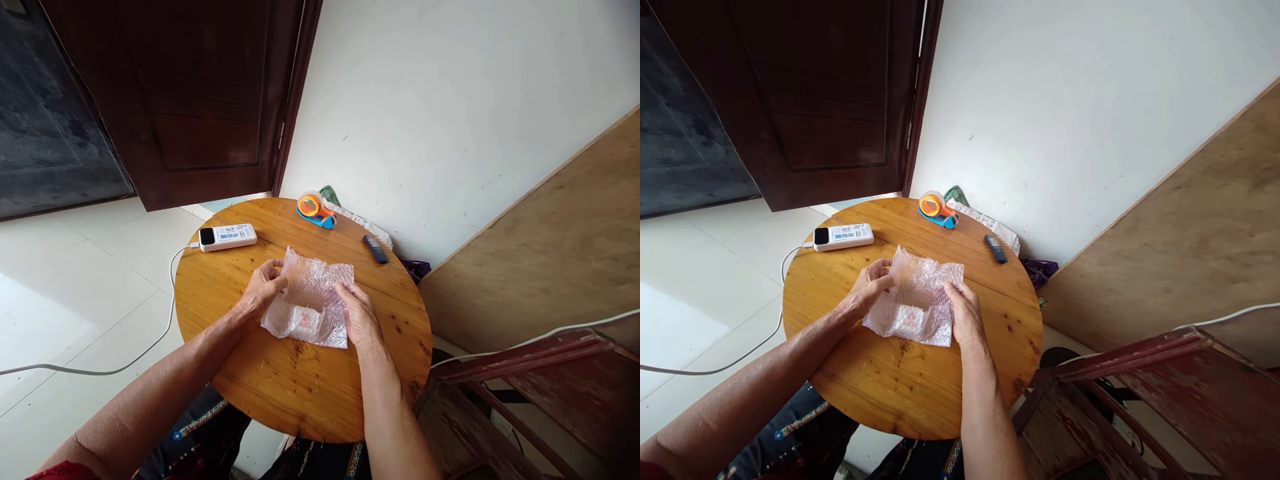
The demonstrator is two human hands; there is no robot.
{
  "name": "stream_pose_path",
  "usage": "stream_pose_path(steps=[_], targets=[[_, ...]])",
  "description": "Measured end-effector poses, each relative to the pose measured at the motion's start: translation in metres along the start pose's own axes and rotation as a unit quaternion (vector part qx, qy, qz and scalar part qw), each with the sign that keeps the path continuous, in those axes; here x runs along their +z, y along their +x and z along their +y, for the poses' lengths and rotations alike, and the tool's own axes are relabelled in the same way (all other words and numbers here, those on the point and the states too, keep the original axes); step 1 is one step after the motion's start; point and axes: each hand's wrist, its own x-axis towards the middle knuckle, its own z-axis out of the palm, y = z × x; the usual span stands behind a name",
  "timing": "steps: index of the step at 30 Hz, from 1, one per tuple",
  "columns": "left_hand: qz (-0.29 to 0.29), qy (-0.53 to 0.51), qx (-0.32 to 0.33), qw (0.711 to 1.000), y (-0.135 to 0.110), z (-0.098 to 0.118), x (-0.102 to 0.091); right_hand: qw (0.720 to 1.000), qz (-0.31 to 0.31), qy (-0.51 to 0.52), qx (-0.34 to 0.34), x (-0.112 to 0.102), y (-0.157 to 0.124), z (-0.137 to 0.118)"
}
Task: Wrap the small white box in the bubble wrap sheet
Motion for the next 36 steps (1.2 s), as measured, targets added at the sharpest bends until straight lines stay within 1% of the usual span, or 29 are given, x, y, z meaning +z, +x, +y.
stream_pose_path(steps=[3,6,8,11,14,19,22,30,36], targets=[[0.008,-0.011,-0.008,1.0,0.002,-0.002,-0.003,0.999,0.0,-0.047,-0.023,-0.003,0.001,0.002],[0.021,-0.024,-0.014,0.999,0.004,-0.003,-0.005,0.989,-0.001,-0.138,-0.049,-0.009,0.001,-0.001],[0.024,-0.027,-0.01,0.999,0.005,-0.003,-0.006,0.981,-0.005,-0.191,-0.042,-0.014,0.001,-0.006],[0.026,-0.016,-0.005,1.0,0.004,-0.002,-0.006,0.974,-0.005,-0.226,-0.016,-0.02,0.0,-0.012],[0.033,0.015,-0.003,0.999,0.004,-0.001,-0.006,0.973,-0.009,-0.231,-0.01,-0.021,-0.001,-0.013],[0.046,0.071,0.002,0.996,0.002,0.002,-0.007,0.971,-0.034,-0.235,-0.025,-0.018,0.0,-0.009],[0.043,0.087,0.006,0.995,0.002,0.003,-0.007,0.968,-0.028,-0.247,-0.034,-0.018,0.0,-0.007],[0.051,0.098,0.006,0.994,0.001,0.004,-0.007,0.969,-0.021,-0.243,-0.028,-0.018,0.0,-0.008],[0.061,0.123,0.025,0.99,0.004,-0.001,-0.008,0.97,-0.008,-0.238,-0.039,-0.018,0.001,-0.008]])
